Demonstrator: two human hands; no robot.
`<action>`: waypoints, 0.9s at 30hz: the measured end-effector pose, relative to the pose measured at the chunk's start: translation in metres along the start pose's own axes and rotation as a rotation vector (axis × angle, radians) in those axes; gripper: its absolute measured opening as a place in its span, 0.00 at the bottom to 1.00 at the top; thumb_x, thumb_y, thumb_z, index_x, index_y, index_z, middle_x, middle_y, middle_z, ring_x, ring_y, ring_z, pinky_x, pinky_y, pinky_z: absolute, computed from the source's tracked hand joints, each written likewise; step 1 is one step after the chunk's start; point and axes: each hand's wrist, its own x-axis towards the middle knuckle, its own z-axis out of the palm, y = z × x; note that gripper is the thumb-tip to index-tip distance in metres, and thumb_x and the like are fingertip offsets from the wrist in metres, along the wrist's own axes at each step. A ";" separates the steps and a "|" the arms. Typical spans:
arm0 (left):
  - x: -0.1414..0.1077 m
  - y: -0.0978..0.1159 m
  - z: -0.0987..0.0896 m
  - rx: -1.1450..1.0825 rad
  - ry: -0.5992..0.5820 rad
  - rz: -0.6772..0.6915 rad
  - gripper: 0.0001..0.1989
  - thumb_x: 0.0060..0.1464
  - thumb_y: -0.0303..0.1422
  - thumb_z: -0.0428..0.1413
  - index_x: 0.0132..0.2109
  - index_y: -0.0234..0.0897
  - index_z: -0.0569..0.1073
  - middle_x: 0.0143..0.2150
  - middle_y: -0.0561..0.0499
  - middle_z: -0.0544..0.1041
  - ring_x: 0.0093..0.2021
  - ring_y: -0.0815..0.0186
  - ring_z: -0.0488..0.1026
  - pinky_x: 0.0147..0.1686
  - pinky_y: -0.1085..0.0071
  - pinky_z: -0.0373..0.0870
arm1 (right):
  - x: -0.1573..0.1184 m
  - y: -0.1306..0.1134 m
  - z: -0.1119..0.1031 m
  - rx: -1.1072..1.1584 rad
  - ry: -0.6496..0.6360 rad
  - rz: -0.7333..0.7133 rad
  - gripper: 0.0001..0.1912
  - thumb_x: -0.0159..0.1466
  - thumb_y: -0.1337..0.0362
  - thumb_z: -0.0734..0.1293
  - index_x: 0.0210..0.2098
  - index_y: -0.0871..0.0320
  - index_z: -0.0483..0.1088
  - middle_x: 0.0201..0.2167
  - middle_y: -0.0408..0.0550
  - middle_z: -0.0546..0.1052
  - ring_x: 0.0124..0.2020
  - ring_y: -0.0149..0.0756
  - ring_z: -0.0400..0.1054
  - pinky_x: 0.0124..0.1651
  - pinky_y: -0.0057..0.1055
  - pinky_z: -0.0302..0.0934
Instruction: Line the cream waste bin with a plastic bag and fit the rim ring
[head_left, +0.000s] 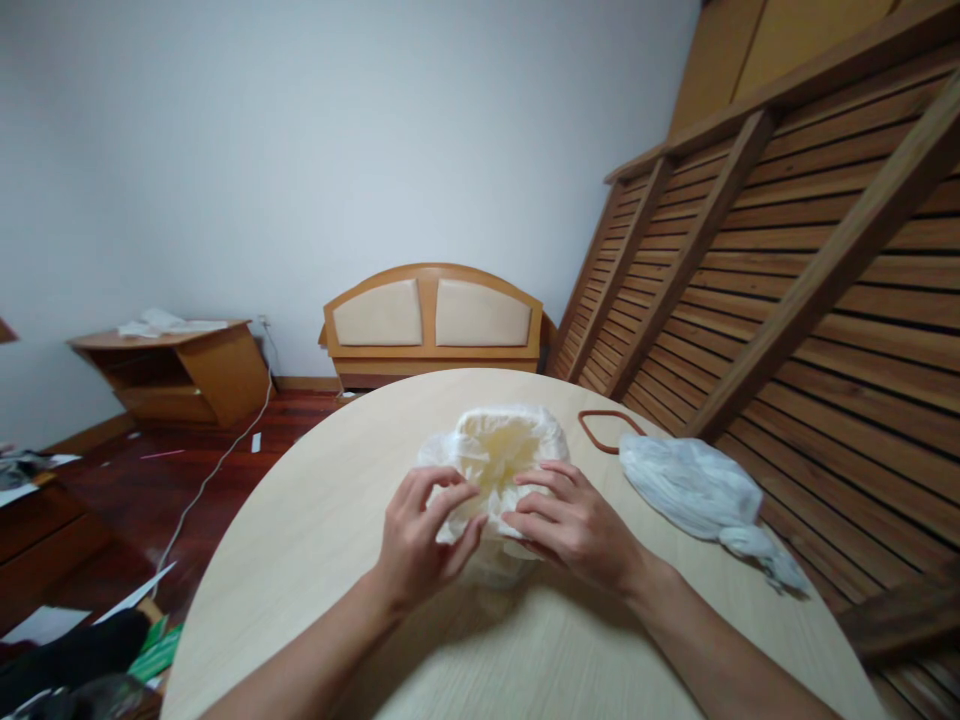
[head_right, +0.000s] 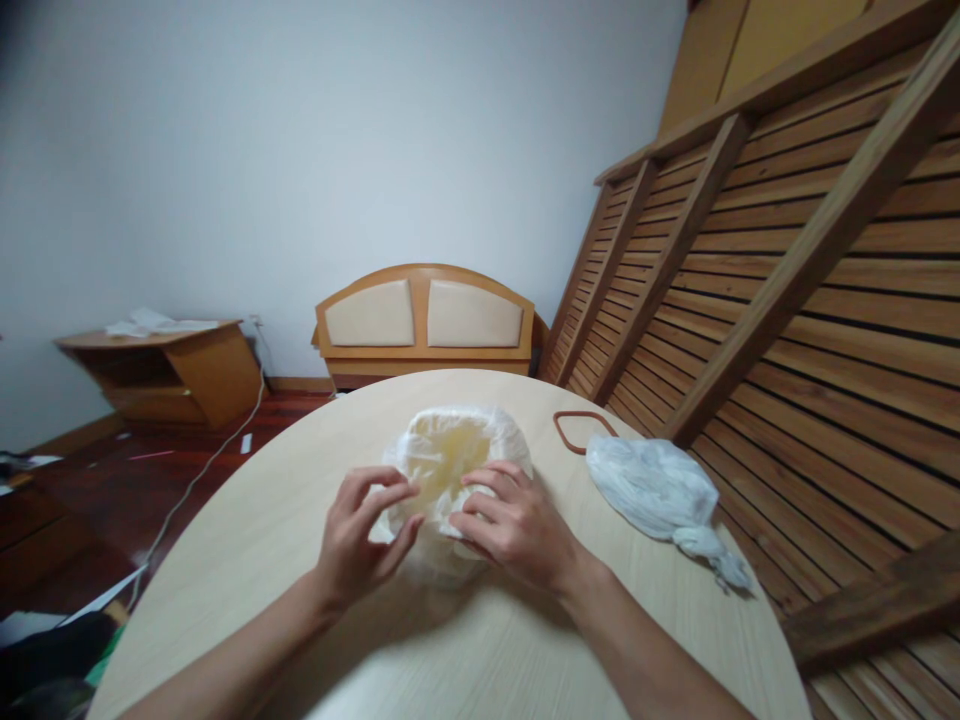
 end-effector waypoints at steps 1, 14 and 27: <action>0.001 -0.001 0.000 -0.021 0.050 -0.102 0.13 0.59 0.30 0.59 0.51 0.39 0.71 0.45 0.45 0.73 0.45 0.61 0.72 0.43 0.64 0.74 | 0.001 -0.003 0.001 -0.013 0.003 -0.004 0.07 0.71 0.65 0.65 0.40 0.53 0.76 0.30 0.41 0.81 0.49 0.39 0.73 0.58 0.40 0.56; -0.006 -0.013 0.013 -0.348 0.011 -0.658 0.06 0.59 0.30 0.57 0.44 0.37 0.73 0.35 0.52 0.77 0.31 0.70 0.75 0.26 0.77 0.74 | 0.013 -0.027 -0.002 0.017 -0.060 0.102 0.19 0.64 0.49 0.70 0.48 0.55 0.74 0.43 0.46 0.82 0.55 0.44 0.70 0.54 0.40 0.56; -0.014 0.006 0.016 -0.116 -0.063 -0.024 0.16 0.59 0.18 0.56 0.51 0.39 0.74 0.41 0.47 0.78 0.37 0.69 0.77 0.35 0.75 0.78 | 0.027 -0.025 -0.036 -0.145 0.117 0.276 0.10 0.70 0.69 0.66 0.50 0.52 0.74 0.44 0.46 0.82 0.45 0.40 0.74 0.50 0.41 0.56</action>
